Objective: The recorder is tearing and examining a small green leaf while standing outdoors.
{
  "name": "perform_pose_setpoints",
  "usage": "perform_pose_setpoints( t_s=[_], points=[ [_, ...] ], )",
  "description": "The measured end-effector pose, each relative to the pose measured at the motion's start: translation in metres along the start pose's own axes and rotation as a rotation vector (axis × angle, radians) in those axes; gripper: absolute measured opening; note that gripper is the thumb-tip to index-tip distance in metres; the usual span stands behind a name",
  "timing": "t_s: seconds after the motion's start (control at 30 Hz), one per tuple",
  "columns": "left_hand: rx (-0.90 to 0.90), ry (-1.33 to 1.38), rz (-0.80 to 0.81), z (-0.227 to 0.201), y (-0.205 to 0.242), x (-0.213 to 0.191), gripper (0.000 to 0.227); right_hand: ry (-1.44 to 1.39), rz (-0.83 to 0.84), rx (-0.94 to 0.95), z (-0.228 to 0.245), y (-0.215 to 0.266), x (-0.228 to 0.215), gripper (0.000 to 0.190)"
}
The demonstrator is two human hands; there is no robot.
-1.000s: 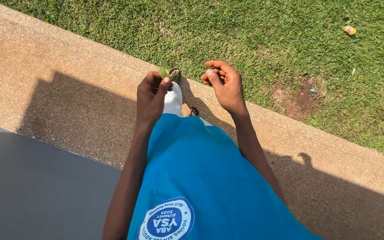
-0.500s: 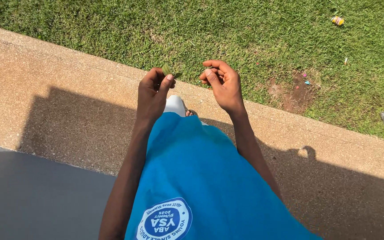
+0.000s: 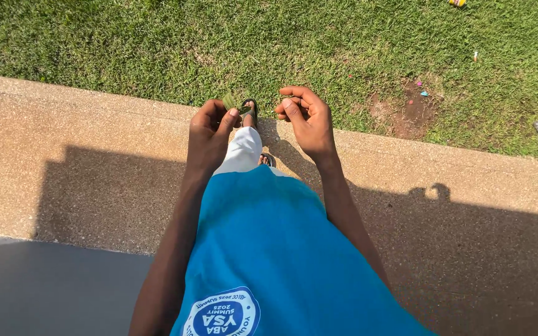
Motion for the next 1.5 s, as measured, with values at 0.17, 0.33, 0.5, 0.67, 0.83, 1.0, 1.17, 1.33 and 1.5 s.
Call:
perform_pose_setpoints(
  t_s=[0.17, 0.33, 0.5, 0.67, 0.83, 1.0, 1.17, 1.33, 1.5],
  points=[
    [-0.001, 0.054, 0.036, -0.016, 0.010, 0.007, 0.011, -0.010, -0.001, 0.003, -0.003, 0.006, 0.004, 0.023],
    [0.058, -0.007, 0.012, -0.008, 0.022, -0.013, 0.012, 0.014, 0.051, 0.008, -0.002, -0.003, 0.020, 0.024],
    [0.029, 0.084, -0.086, -0.001, 0.034, -0.026, 0.013, 0.024, 0.110, 0.034, 0.003, -0.014, 0.031, 0.025],
    [-0.021, 0.044, -0.128, 0.014, 0.030, -0.028, 0.014, 0.047, 0.145, 0.045, -0.007, -0.023, 0.034, 0.026],
    [-0.039, 0.165, -0.052, 0.013, 0.027, -0.006, 0.013, 0.046, 0.142, 0.060, -0.003, -0.011, 0.035, 0.025],
    [-0.011, 0.250, -0.007, 0.006, 0.021, 0.007, 0.013, 0.046, 0.180, 0.068, 0.009, 0.005, 0.040, 0.026],
    [0.021, 0.224, 0.065, 0.009, 0.024, 0.019, 0.014, 0.056, 0.180, 0.072, 0.012, 0.017, 0.037, 0.025],
    [0.003, 0.142, 0.050, 0.004, 0.048, 0.014, 0.015, 0.228, 0.214, -0.029, 0.030, 0.032, 0.050, 0.021],
    [-0.009, -0.080, 0.127, -0.008, 0.088, 0.011, 0.018, 0.213, 0.283, -0.030, 0.029, 0.055, 0.075, 0.021]
  ],
)
Point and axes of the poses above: each hand's wrist, its own y-axis away from the middle knuckle, its own x-axis out of the palm, z = x × y, the point moved 8 cm from there along -y, towards the middle knuckle, and after that the axes turned 7 degrees about z, right-handed, at the moved point
